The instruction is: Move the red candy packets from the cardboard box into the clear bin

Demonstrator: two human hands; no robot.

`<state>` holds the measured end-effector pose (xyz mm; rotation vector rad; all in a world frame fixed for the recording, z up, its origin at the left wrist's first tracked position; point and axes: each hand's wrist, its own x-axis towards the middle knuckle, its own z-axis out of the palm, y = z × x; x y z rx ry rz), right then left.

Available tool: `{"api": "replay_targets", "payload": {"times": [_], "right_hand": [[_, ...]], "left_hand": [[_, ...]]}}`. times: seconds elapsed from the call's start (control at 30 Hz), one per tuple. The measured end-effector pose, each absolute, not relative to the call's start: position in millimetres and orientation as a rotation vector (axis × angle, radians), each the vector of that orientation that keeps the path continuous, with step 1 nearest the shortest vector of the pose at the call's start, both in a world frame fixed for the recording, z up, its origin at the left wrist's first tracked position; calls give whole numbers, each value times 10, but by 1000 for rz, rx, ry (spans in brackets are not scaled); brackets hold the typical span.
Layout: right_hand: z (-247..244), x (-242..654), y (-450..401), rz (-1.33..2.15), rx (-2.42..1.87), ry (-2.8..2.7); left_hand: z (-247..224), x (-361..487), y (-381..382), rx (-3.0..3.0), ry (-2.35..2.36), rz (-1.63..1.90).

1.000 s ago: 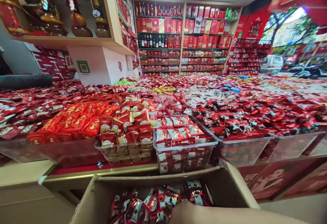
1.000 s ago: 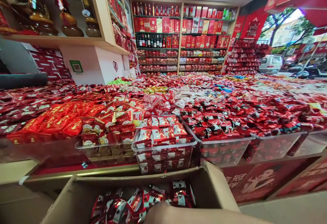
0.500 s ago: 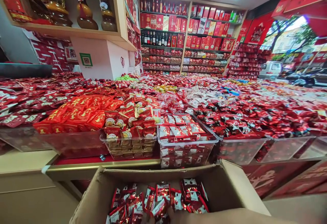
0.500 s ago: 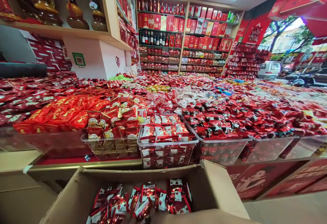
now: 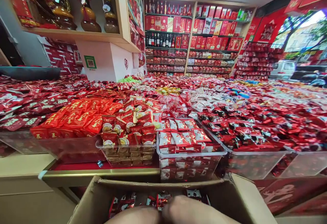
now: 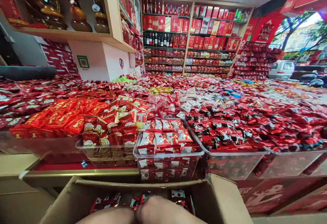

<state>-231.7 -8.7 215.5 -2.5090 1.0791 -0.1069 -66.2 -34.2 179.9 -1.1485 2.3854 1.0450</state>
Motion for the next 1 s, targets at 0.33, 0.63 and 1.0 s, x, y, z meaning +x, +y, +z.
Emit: {"api": "replay_targets", "payload": {"times": [0.33,0.63,1.0], "right_hand": [[2710,-2637,92,-859,-1852,993],[2616,-2487,40,-1055,-1409,1046],[2768,-2625,252,-1253,-2650,816]], "left_hand": [[2594,-486,-375,-1300,2439,2340],[2519,-610,-186,-1716,2570,2511],[2558,-536,-162,-1149,2394,2761]]}}
